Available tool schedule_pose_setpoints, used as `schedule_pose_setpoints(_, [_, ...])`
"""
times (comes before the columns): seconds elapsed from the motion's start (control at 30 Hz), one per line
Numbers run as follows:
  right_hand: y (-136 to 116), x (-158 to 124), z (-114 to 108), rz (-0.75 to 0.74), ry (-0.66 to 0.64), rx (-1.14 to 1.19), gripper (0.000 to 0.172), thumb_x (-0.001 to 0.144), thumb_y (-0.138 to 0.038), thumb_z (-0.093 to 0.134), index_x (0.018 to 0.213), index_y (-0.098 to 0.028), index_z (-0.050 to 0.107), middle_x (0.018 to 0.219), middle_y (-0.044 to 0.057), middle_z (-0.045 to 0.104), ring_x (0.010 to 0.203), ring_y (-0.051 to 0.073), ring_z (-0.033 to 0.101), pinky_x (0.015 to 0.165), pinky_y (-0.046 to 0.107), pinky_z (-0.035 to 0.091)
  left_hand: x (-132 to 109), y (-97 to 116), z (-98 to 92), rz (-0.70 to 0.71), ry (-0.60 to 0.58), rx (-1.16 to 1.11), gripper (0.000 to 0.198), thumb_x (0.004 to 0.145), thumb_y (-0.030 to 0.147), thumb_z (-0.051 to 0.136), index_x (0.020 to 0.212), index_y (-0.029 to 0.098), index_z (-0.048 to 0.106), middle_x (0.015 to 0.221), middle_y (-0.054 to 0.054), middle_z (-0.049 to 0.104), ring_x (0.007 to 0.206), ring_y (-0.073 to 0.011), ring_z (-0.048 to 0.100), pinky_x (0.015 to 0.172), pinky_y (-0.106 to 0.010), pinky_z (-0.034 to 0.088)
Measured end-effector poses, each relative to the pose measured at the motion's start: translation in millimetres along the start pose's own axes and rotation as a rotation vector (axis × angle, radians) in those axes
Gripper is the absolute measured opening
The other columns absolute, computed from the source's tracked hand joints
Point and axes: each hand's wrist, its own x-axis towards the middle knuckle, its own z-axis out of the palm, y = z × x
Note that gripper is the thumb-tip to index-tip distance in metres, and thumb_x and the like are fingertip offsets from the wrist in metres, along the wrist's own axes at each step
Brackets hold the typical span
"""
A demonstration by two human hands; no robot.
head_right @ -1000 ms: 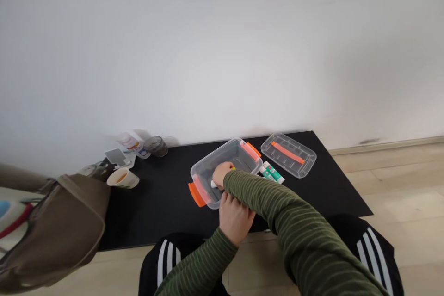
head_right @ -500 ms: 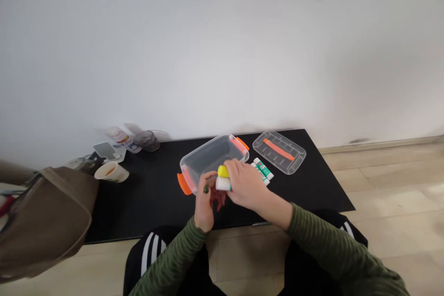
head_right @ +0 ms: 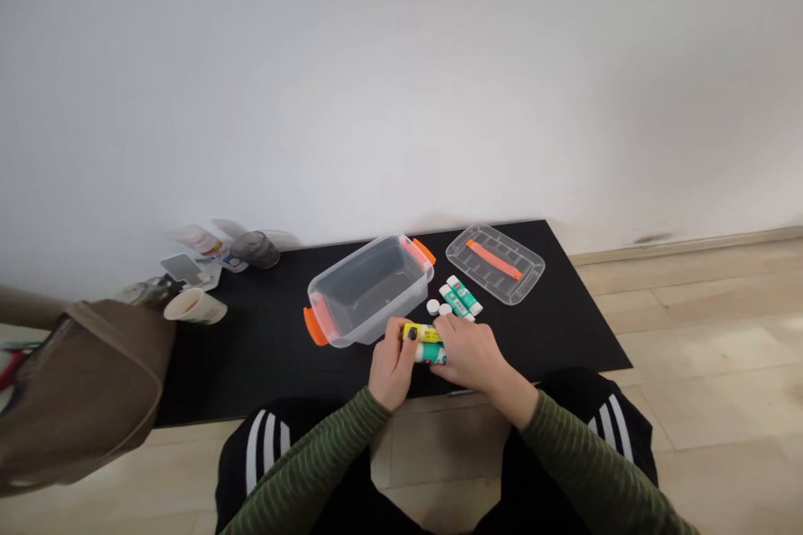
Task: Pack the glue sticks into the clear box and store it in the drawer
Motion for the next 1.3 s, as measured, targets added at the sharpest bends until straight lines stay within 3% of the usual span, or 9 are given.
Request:
schedule_pose_setpoints(0.13, [16,0,-6,-0.01,0.09,-0.046,0.035,0.079,-0.043,0.061,0.103,-0.019,0.057,0.103,0.011,0.066,0.093,0.025,0.061,0.061,0.027,0.037,-1,2,2.3,-0.025,0.081,-0.093,0.028,0.099,0.045,0.034,0.093,0.021,0.047,0.06,0.005,0.048,0.052,-0.0122,0.047,0.053,-0.023,0.031])
schedule_pose_setpoints(0.23, [43,7,-10,0.193,0.069,-0.012,0.035,0.076,-0.044,0.063,0.101,-0.021,0.056,0.101,0.009,0.067,0.094,0.026,0.062,0.063,0.028,0.037,0,-9,-1.6,-0.042,0.141,-0.074,0.033,0.101,0.046,0.026,0.094,0.021,0.047,0.058,0.006,0.044,0.05,-0.0122,0.046,0.053,-0.023,0.032])
schedule_pose_setpoints(0.3, [65,15,-12,0.432,0.023,0.033,0.039,0.076,-0.047,0.063,0.103,-0.021,0.055,0.099,0.009,0.067,0.09,0.027,0.064,0.063,0.028,0.037,4,-18,-0.7,-0.023,0.066,0.082,0.032,0.101,0.044,0.026,0.1,0.021,0.048,0.059,0.005,0.049,0.051,-0.0128,0.05,0.055,-0.023,0.034])
schedule_pose_setpoints(0.37, [83,26,-12,0.616,-0.019,0.078,0.045,0.076,-0.051,0.061,0.108,-0.019,0.053,0.101,0.011,0.067,0.09,0.029,0.065,0.064,0.03,0.039,11,-24,6.8,0.04,-0.1,0.344,0.029,0.099,0.044,0.033,0.105,0.021,0.05,0.07,0.001,0.059,0.058,-0.0142,0.058,0.057,-0.024,0.036])
schedule_pose_setpoints(0.47, [94,41,-6,0.706,-0.043,0.122,0.049,0.079,-0.051,0.059,0.114,-0.018,0.05,0.106,0.014,0.067,0.095,0.032,0.065,0.069,0.033,0.041,25,-30,26.0,0.155,-0.293,0.703,0.032,0.097,0.047,0.039,0.107,0.022,0.055,0.094,-0.005,0.066,0.071,-0.0181,0.066,0.058,-0.024,0.039])
schedule_pose_setpoints(0.57, [89,52,5,0.69,-0.034,0.138,0.048,0.081,-0.051,0.057,0.115,-0.018,0.049,0.109,0.014,0.065,0.099,0.032,0.064,0.075,0.035,0.043,36,-35,39.6,0.214,-0.331,0.867,0.035,0.097,0.049,0.039,0.117,0.025,0.055,0.103,-0.007,0.064,0.074,-0.0191,0.068,0.057,-0.024,0.042])
schedule_pose_setpoints(0.7, [84,56,18,0.661,0.023,0.118,0.049,0.084,-0.052,0.055,0.118,-0.018,0.047,0.119,0.015,0.061,0.102,0.03,0.064,0.077,0.035,0.044,41,-43,40.7,0.243,-0.292,0.941,0.032,0.096,0.045,0.044,0.12,0.027,0.054,0.111,-0.006,0.06,0.074,-0.0171,0.068,0.053,-0.023,0.043])
schedule_pose_setpoints(1.0, [87,50,25,0.522,0.06,0.01,0.035,0.094,-0.041,0.047,0.121,-0.018,0.053,0.118,0.013,0.061,0.11,0.026,0.057,0.074,0.03,0.044,42,-51,39.2,0.171,-0.209,0.822,0.042,0.089,0.038,0.061,0.125,0.021,0.049,0.126,-0.01,0.052,0.093,-0.0176,0.066,0.064,-0.022,0.051])
schedule_pose_setpoints(1.3, [99,41,26,0.42,0.169,-0.059,0.043,0.093,-0.034,0.05,0.132,-0.017,0.053,0.122,0.014,0.058,0.118,0.029,0.045,0.089,0.037,0.043,39,-45,28.2,0.18,-0.198,0.749,0.042,0.092,0.034,0.056,0.133,0.029,0.046,0.134,-0.008,0.049,0.111,-0.0219,0.058,0.065,-0.024,0.052])
